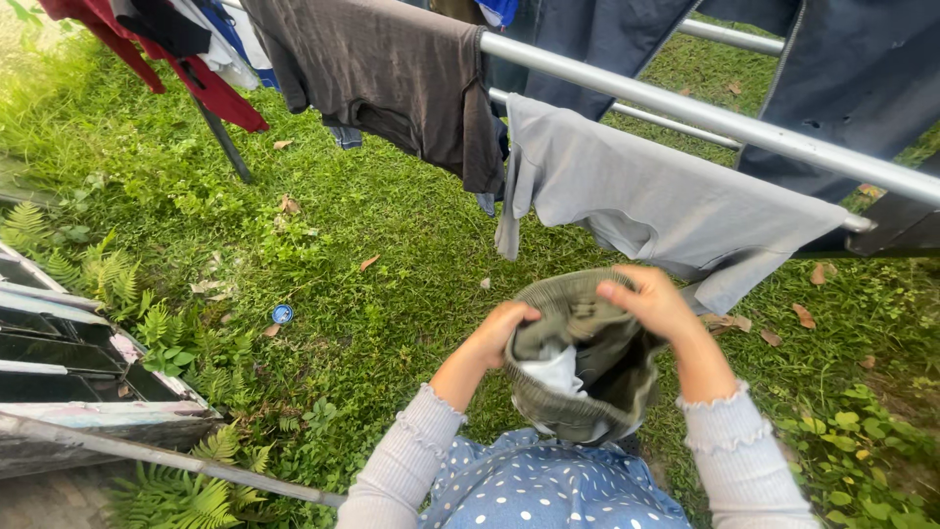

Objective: The person folds a light blue garment, a pair of olive green shorts, a red t-shirt, and a white t-shirt by hand, placing each one into a blue plastic basket on a white wire rack.

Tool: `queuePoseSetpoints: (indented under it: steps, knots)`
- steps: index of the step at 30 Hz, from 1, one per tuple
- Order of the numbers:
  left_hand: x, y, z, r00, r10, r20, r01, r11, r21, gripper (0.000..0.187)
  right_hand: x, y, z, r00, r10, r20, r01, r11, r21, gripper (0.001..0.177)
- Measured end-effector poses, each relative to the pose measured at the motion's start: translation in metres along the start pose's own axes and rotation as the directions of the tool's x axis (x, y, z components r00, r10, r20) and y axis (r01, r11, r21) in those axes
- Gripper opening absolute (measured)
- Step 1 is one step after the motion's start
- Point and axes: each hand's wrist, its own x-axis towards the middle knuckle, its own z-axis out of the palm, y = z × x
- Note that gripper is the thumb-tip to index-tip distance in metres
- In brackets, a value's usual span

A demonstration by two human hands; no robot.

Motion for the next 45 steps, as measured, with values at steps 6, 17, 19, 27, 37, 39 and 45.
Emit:
queuePoseSetpoints:
  steps: [6, 17, 19, 27, 37, 39, 45]
  knots:
    - [-0.018, -0.006, 0.027, 0.914, -0.124, 0.387, 0.295, 0.856, -0.423, 0.047, 0.005, -0.026, 0.020, 0.901, -0.375, -0.218, 0.164, 0.760, -0.629, 0.027]
    - [-0.026, 0.031, 0.066, 0.850, -0.074, 0.521, -0.276, 0.781, 0.561, 0.057, -0.037, 0.072, 0.084, 0.959, -0.279, -0.052, 0.280, 0.960, 0.015, 0.061]
    - [-0.025, 0.011, 0.103, 0.666, -0.326, 0.671, -0.397, 0.607, 0.689, 0.054, -0.066, 0.048, 0.075, 0.717, -0.665, 0.209, 0.695, 0.657, -0.292, 0.083]
    - [-0.048, -0.036, 0.165, 0.492, -0.410, 0.768, -0.289, 0.755, 0.589, 0.050, -0.074, -0.058, 0.095, 0.862, -0.493, 0.118, 0.497, 0.777, -0.388, 0.076]
    - [-0.084, -0.034, 0.160, 0.385, -0.370, 0.845, -0.095, 0.895, 0.435, 0.052, -0.035, -0.098, 0.108, 0.850, -0.525, -0.036, 0.443, 0.752, -0.488, 0.068]
    - [-0.091, -0.019, 0.157, 0.497, -0.378, 0.781, -0.202, 0.825, 0.528, 0.056, -0.028, -0.103, 0.108, 0.841, -0.540, -0.032, 0.454, 0.737, -0.501, 0.066]
    - [-0.068, 0.058, 0.116, 0.952, 0.217, 0.215, -0.276, 0.304, 0.912, 0.058, -0.016, -0.126, 0.117, 0.830, -0.556, 0.025, 0.464, 0.666, -0.583, 0.061]
